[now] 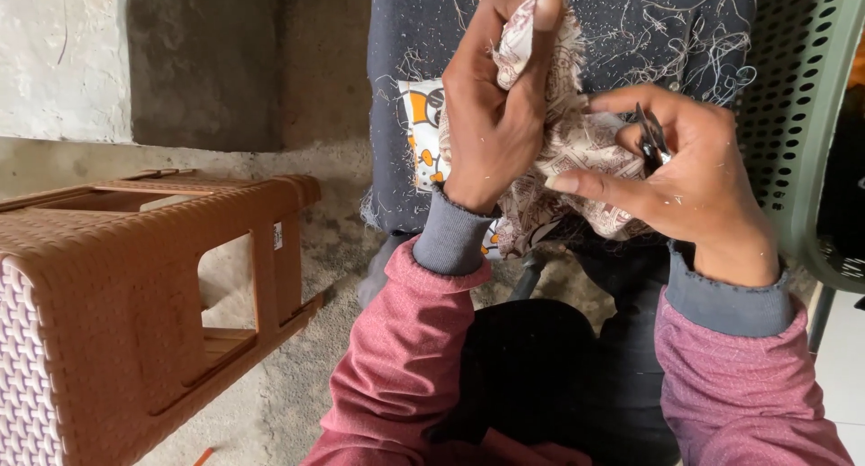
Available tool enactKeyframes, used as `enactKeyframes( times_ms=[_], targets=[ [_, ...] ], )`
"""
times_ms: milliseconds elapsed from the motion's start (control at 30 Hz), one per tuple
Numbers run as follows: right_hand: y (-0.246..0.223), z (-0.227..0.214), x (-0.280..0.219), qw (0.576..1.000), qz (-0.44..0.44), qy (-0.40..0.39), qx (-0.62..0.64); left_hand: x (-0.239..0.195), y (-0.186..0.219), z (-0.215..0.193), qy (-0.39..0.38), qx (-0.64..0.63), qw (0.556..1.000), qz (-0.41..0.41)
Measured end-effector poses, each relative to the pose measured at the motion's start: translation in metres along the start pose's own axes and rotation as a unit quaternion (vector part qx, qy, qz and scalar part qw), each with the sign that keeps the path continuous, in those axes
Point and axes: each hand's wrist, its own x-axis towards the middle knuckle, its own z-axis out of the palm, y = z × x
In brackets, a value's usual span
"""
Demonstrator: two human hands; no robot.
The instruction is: The person uses scissors to trim loose threads and frayed edges from a piece of patterned fabric. They hold the fabric with one hand while cutting with the other, occasionally stretching the material to access different areas.
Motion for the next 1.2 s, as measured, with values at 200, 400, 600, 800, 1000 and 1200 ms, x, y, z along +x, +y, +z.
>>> enactKeyframes(
  times_ms=[200, 400, 600, 800, 1000, 1200],
  targets=[
    [-0.003, -0.001, 0.001, 0.997, -0.057, 0.053, -0.01, -0.005, -0.016, -0.006, -0.018, -0.001, 1.0, -0.018],
    [0.008, 0.01, 0.0, 0.985, -0.027, 0.169, -0.021, 0.009, 0.023, -0.012, -0.135, 0.056, 0.931, -0.336],
    [0.012, 0.012, -0.001, 0.973, -0.03, 0.221, -0.058, -0.02, -0.018, -0.011, -0.213, -0.184, 0.905, -0.318],
    [-0.003, 0.012, -0.001, 0.977, -0.042, 0.2, -0.054, -0.036, -0.039, -0.004, -0.126, -0.155, 0.948, -0.248],
    [-0.016, 0.005, 0.0, 0.988, -0.047, 0.148, 0.011, -0.023, 0.007, -0.014, -0.174, -0.083, 0.952, -0.237],
    [-0.008, 0.002, -0.001, 0.988, -0.044, 0.147, 0.017, -0.014, 0.036, -0.015, -0.187, -0.001, 0.952, -0.241]
  ],
)
